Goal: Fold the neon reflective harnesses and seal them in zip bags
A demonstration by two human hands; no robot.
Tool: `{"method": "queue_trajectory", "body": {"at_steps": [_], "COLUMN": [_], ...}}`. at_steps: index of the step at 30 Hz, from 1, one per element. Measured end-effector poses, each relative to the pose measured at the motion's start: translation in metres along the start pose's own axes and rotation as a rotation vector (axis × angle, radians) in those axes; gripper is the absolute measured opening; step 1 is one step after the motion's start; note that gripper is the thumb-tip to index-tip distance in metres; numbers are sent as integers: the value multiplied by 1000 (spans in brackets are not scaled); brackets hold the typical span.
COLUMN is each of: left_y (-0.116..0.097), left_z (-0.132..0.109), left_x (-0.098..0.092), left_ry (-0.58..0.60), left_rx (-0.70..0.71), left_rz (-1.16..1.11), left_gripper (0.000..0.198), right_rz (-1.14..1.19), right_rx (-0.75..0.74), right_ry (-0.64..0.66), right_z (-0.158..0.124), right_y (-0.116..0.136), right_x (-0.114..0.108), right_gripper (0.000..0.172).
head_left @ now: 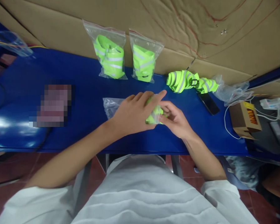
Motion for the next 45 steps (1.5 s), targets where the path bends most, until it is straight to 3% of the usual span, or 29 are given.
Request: {"method": "queue_trajectory", "body": {"at_steps": [6, 10, 12, 14, 18, 19, 21, 24, 27, 29, 33, 36, 40, 42, 45], "left_y": [-16, -6, 2, 6, 0, -2, -6, -4, -1, -4, -9, 6, 44, 56, 63], "left_z": [16, 19, 16, 14, 16, 17, 18, 18, 18, 19, 19, 17, 14, 13, 10], "left_x": [2, -1, -1, 2, 9, 9, 9, 5, 4, 7, 18, 9, -12, -13, 2], "left_ry": [92, 24, -21, -45, -60, -57, -18, 60, 116, 169, 362, 430, 384, 386, 437], "left_rx": [86, -4, -50, -60, -18, -2, 7, -48, -101, -69, 49, 64, -75, -116, -112], "left_rz": [116, 4, -57, -75, -45, -50, -91, -174, -171, -96, 14, -182, -395, -372, -304], "left_gripper": [93, 86, 84, 82, 79, 80, 81, 81, 87, 86, 96, 111, 90, 84, 83], "right_rz": [-121, -218, -217, -203, -343, -370, -364, -181, -75, -224, -487, -477, -486, -543, -652], "right_rx": [-40, -47, -58, -64, -91, -98, -80, 65, 128, 34, -138, -253, -271, -257, -242], "right_ry": [11, 129, 171, 91, -174, -178, -58, 237, 382, 434, 487, 366, 139, 188, 317], "right_z": [30, 31, 26, 21, 17, 18, 21, 20, 15, 12, 7, 4, -1, -3, -5], "right_y": [-25, -19, -8, 0, 1, -1, -4, -8, -7, -8, -19, -16, -6, -10, -25], "right_x": [-13, -28, -29, -27, -18, -15, -12, -14, -14, -8, 5, -4, -21, -15, 5], "right_gripper": [47, 34, 38, 41, 8, 11, 24, 50, 71, 66, 39, 30, 32, 45, 53]}}
Point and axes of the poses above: each hand's wrist, its own z-axis towards the middle knuckle, its own x-axis out of the palm, y = z × x, the point moved 4 cm from there along z, towards the middle knuckle, and after that the axes turned 3 degrees about -x, right-handed, at the moved point
